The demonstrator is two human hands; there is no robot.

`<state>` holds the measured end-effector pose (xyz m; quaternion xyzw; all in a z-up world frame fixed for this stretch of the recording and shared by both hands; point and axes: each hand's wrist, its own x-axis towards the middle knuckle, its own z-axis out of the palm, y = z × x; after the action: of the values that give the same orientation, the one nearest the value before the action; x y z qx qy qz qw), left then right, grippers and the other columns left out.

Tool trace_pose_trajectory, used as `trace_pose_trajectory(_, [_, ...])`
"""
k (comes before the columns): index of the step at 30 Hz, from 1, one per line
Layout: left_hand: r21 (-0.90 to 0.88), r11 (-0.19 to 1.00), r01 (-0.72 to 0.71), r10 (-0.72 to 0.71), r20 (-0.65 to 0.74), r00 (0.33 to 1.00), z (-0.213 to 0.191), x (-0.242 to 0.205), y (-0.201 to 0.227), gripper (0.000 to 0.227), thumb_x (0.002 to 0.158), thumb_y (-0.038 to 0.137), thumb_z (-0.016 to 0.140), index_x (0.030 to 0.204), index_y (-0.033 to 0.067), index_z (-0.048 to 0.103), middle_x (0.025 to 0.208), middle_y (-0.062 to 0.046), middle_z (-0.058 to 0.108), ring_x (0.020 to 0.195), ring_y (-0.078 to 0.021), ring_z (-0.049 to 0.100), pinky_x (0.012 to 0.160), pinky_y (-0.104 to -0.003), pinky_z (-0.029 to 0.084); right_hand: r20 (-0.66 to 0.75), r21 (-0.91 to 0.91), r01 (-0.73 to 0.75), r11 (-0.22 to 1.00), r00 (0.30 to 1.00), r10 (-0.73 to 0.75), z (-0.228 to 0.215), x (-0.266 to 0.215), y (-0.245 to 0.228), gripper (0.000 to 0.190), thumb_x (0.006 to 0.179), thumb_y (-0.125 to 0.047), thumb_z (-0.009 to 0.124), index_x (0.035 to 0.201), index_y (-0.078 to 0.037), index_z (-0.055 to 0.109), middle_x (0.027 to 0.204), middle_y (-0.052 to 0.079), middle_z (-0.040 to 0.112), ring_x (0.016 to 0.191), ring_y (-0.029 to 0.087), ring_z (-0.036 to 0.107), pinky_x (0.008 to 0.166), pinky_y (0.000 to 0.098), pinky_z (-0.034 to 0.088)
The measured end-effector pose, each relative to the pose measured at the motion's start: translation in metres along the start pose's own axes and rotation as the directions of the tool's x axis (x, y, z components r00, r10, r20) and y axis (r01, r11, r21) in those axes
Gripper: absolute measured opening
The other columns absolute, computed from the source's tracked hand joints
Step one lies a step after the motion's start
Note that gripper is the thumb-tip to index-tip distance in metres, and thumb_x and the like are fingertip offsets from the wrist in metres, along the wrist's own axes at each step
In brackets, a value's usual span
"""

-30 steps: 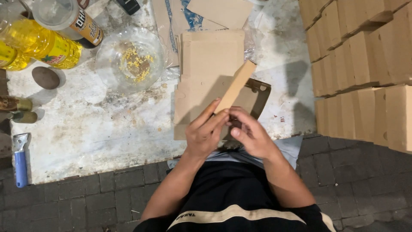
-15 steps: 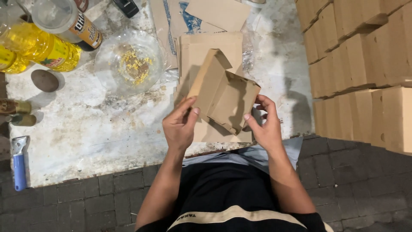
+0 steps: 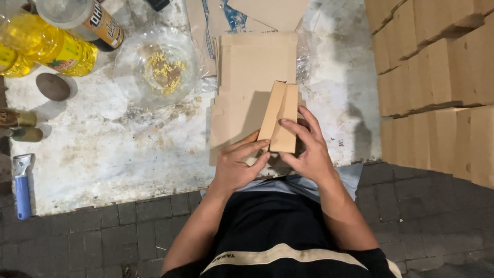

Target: The person folds flat cardboard pieces into small rectangular boxes by hand, tucking flaps into slots to form the structure. They repeat this process for several units, stacking the finished boxes on the right side of the table.

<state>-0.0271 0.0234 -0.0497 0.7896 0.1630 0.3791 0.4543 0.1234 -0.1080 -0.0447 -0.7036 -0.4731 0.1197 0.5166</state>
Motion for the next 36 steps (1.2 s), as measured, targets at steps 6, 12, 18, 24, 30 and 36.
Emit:
trace_pose_trajectory(6, [0.104, 0.98, -0.169, 0.169, 0.012, 0.986, 0.009, 0.006, 0.013, 0.021, 0.075, 0.016, 0.084, 0.095, 0.019, 0.079, 0.104, -0.013, 0.075, 0.094, -0.0296, 0.073, 0.076, -0.035, 0.062, -0.06, -0.105, 0.1, 0.989, 0.992, -0.107, 0.007, -0.007, 0.008, 0.075, 0.061, -0.005, 0.084, 0.131, -0.003, 0.058, 0.146, 0.033, 0.034, 0.129, 0.052, 0.046, 0.106, 0.0528, 0.044])
trace_pose_trajectory(12, [0.205, 0.909, -0.363, 0.348, 0.108, 0.931, 0.029, 0.014, 0.032, 0.042, 0.084, 0.015, 0.076, 0.123, 0.0014, 0.067, 0.114, -0.02, 0.07, 0.108, -0.0368, 0.067, 0.089, -0.045, 0.057, -0.042, 0.66, -0.165, 0.733, 0.966, 0.255, 0.021, -0.03, 0.024, 0.092, 0.078, -0.028, 0.071, 0.152, -0.005, 0.022, 0.151, 0.022, 0.023, 0.137, 0.037, 0.03, 0.111, 0.0552, 0.03])
trace_pose_trajectory(18, [0.397, 0.666, -0.631, 0.54, 0.327, 0.776, 0.046, 0.03, 0.043, 0.028, 0.104, 0.014, 0.045, 0.117, 0.0043, 0.068, 0.119, -0.009, 0.067, 0.116, -0.0267, 0.063, 0.102, -0.04, 0.046, -0.278, 0.84, 0.033, 0.541, 0.883, 0.378, 0.024, -0.033, 0.008, 0.077, 0.084, -0.03, 0.063, 0.146, -0.005, 0.025, 0.142, 0.018, 0.041, 0.129, 0.025, 0.046, 0.109, 0.0357, 0.038])
trace_pose_trajectory(24, [0.316, 0.425, -0.848, 0.746, 0.408, 0.526, 0.047, 0.071, 0.06, 0.028, 0.104, 0.011, 0.044, 0.116, 0.0107, 0.069, 0.121, -0.008, 0.068, 0.119, -0.0253, 0.061, 0.106, -0.042, 0.042, -0.395, 0.873, 0.256, 0.416, 0.87, 0.295, 0.004, -0.038, 0.014, 0.083, 0.088, -0.037, 0.068, 0.149, -0.01, 0.019, 0.133, 0.013, 0.047, 0.106, 0.021, 0.06, 0.081, 0.0283, 0.049])
trace_pose_trajectory(30, [-0.112, 0.127, -0.986, 0.953, 0.288, 0.09, 0.074, 0.126, 0.145, 0.027, 0.108, 0.018, 0.046, 0.123, 0.0212, 0.068, 0.127, 0.0, 0.067, 0.121, -0.0166, 0.062, 0.11, -0.038, 0.04, -0.426, 0.507, 0.25, 0.825, 0.905, -0.013, 0.041, -0.093, 0.113, 0.057, 0.096, -0.034, 0.062, 0.135, -0.005, 0.031, 0.121, 0.015, 0.053, 0.108, 0.023, 0.052, 0.094, 0.0422, 0.041])
trace_pose_trajectory(36, [-0.417, 0.118, -0.901, 0.978, 0.204, 0.034, 0.177, 0.148, 0.174, 0.05, 0.102, 0.013, 0.091, 0.138, 0.0115, 0.056, 0.145, -0.009, 0.051, 0.136, -0.0286, 0.051, 0.12, -0.053, 0.032, -0.038, -0.355, -0.11, 0.928, 0.994, 0.103, 0.039, -0.096, 0.14, 0.041, 0.101, -0.043, 0.047, 0.116, -0.008, 0.06, 0.087, 0.011, 0.061, 0.081, 0.021, 0.052, 0.075, 0.0489, 0.039])
